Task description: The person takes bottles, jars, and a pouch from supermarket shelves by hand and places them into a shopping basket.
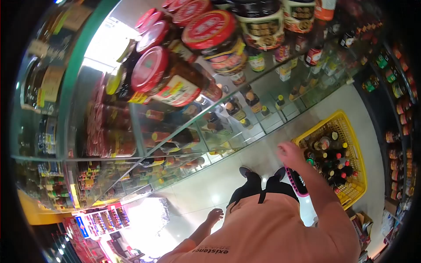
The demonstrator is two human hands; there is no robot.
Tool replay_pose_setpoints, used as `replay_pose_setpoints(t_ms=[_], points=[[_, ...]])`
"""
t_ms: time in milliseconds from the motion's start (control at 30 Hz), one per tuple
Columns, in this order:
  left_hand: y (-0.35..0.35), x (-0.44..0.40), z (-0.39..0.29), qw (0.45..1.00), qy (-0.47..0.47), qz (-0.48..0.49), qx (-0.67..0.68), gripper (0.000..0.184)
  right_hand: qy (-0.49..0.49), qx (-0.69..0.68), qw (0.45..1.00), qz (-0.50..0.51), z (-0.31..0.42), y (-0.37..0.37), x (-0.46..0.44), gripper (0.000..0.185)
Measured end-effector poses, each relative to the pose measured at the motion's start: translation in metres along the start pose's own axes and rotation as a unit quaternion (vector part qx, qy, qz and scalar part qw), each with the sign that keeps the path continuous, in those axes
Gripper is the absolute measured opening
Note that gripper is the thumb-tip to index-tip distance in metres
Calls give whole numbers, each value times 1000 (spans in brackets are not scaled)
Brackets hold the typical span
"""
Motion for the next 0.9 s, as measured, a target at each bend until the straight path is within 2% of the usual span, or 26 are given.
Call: replay_pose_setpoints(t_ms=[67,100,167,200,267,300,367,400,500,633,700,733,800,833,867,900], points=[[8,4,6,1000,-4,-9,5,35,49,31,993,102,14,-52,-35,34],[14,7,11,1000,-2,-18,25,35,57,32,992,104,27,-66,-51,34],[26,7,25,998,-2,-30,52,35,66,4,985,160,52,-99,-78,51],[32,4,39,997,4,-33,69,35,73,3,984,162,62,-113,-90,51],[43,7,55,995,15,-32,99,35,78,10,988,136,76,-136,-115,65],[48,-1,71,993,-4,-21,113,35,84,9,987,136,79,-150,-126,65],[59,-4,95,993,-22,-37,110,35,124,-21,989,75,89,-168,-147,72],[64,9,90,987,-143,-62,-31,37,129,-22,989,74,94,-175,-157,72],[76,8,113,998,-21,-51,-20,41,163,-28,985,37,109,-187,-183,73],[96,-39,180,997,19,-59,35,40,111,-53,992,14,115,-203,-200,66],[105,-54,186,971,-122,-132,-160,38,213,37,975,-56,104,-218,-204,60],[106,-58,186,934,-191,-165,-255,38,213,38,975,-55,105,-217,-202,60],[102,-48,174,815,-318,-224,-429,36,185,17,982,-8,110,-213,-200,49],[104,-47,161,815,-319,-223,-429,36,185,18,982,-8,111,-211,-194,49],[112,-47,146,939,-204,-146,-234,34,159,-13,987,19,107,-213,-182,47],[116,-36,148,995,-72,-57,-25,33,130,-44,990,45,104,-214,-171,45]])
Point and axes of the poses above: each hand's wrist, its own x-axis away from the middle knuckle, its own y-axis out of the back of the hand, z = x × y, the point moved 5 cm from there along -x, towards the middle knuckle, and after that the axes turned 11 degrees about y, right-handed, at the moved point
